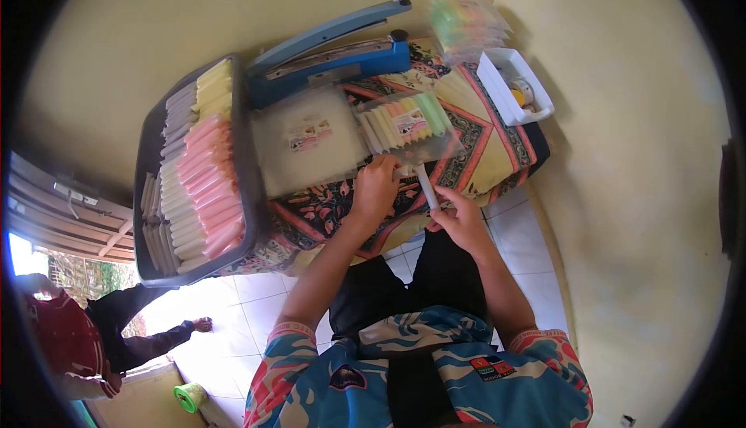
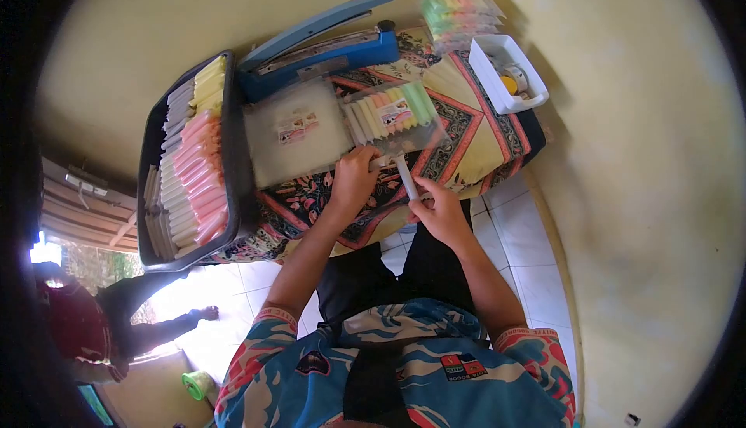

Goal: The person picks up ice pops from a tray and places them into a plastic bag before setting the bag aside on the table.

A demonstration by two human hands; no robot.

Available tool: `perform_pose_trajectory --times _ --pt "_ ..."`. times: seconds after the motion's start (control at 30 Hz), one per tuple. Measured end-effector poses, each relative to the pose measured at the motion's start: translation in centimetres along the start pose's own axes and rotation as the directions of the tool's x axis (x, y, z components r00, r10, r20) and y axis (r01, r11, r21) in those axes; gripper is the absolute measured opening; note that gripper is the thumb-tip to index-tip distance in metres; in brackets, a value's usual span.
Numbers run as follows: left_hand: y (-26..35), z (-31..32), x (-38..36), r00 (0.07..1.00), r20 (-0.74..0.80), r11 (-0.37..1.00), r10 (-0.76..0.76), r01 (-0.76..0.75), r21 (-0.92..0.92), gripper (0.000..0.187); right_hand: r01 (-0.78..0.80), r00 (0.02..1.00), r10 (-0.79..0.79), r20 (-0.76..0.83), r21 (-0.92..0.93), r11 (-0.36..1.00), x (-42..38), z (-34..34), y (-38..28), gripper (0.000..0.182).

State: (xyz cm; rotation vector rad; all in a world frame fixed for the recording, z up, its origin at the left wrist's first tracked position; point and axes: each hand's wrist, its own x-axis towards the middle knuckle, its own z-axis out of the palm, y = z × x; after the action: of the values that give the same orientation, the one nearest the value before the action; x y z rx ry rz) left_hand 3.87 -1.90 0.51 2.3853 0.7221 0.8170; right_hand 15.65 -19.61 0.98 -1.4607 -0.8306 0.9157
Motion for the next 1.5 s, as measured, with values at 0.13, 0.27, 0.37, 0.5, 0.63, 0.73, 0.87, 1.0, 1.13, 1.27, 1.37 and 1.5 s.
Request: perform_pose_trajectory --times 0.13,0.27,0.37,0.5,0.63,0.73,0.87,1.0,1.13,1.27,1.37,1.5 --pt "-0.2 -0.3 0.5 0.999 0.0 0.995 -0.051 0.051 -0.087 0.022 -0.023 0.999 0.023 -0.027 -0.011 1.0 0.0 -1.0 0.7 0.048" --pt "0.3 -1.5 1.4 0.992 0.001 0.975 -0.128 0.126 -0.185 0.022 -0.082 0.994 0.088 -0.058 0.107 0.991 -0.1 -1.4 0.5 0.047" --pt "0.9 -1.8 2.0 0.995 -0.079 0.982 -0.055 0.039 -0.187 0.027 -0.076 0.996 0.08 -0.043 0.091 0.993 0.0 -1.2 0.0 0.046" --pt "1.4 -1.4 1.3 0.989 -0.149 0.996 0.02 -0.033 -0.084 0.037 0.052 0.999 -0.053 -0.009 -0.111 0.992 1.2 0.9 -1.6 0.042" --pt "1.1 -0.5 0.3 0.968 -0.231 0.993 0.096 -0.108 -0.037 0.042 0.144 0.985 -0.164 -0.054 -0.265 0.953 4.2 2.7 -1.6 0.029" --pt "1.2 -0.5 -0.2 0.958 -0.266 0.993 0.109 -0.119 -0.022 0.041 0.234 0.959 -0.273 -0.072 -0.341 0.911 6.2 3.9 -0.6 0.025" --pt "1.3 -0.6 -0.3 0.945 -0.299 0.988 0.133 -0.149 -0.031 0.037 0.258 0.935 -0.35 -0.062 -0.556 0.79 7.3 4.9 -1.1 0.028" --pt "1.4 -0.5 -0.9 0.953 -0.283 0.99 0.112 -0.131 -0.049 0.035 0.34 0.913 -0.408 -0.017 -0.524 0.781 8.6 5.1 0.2 0.039" --pt "1.3 -0.1 -1.3 0.948 -0.292 0.989 0.125 -0.144 -0.044 0.032 0.486 0.843 -0.531 0.08 -0.535 0.691 9.8 4.3 1.4 0.047" --pt "1.0 0.3 -1.4 0.934 -0.311 0.981 0.178 -0.193 -0.018 0.03 0.542 0.8 -0.578 0.164 -0.612 0.576 10.8 3.6 1.9 0.061" --pt "1.2 0.2 -1.5 0.939 -0.298 0.982 0.17 -0.186 -0.024 0.029 0.355 0.934 -0.316 0.166 -0.52 0.777 11.0 3.5 1.0 0.07" --pt "1.2 0.3 -1.5 0.941 -0.299 0.985 0.157 -0.172 -0.023 0.029 0.266 0.964 -0.212 0.16 -0.563 0.783 10.6 3.9 -1.6 0.064"
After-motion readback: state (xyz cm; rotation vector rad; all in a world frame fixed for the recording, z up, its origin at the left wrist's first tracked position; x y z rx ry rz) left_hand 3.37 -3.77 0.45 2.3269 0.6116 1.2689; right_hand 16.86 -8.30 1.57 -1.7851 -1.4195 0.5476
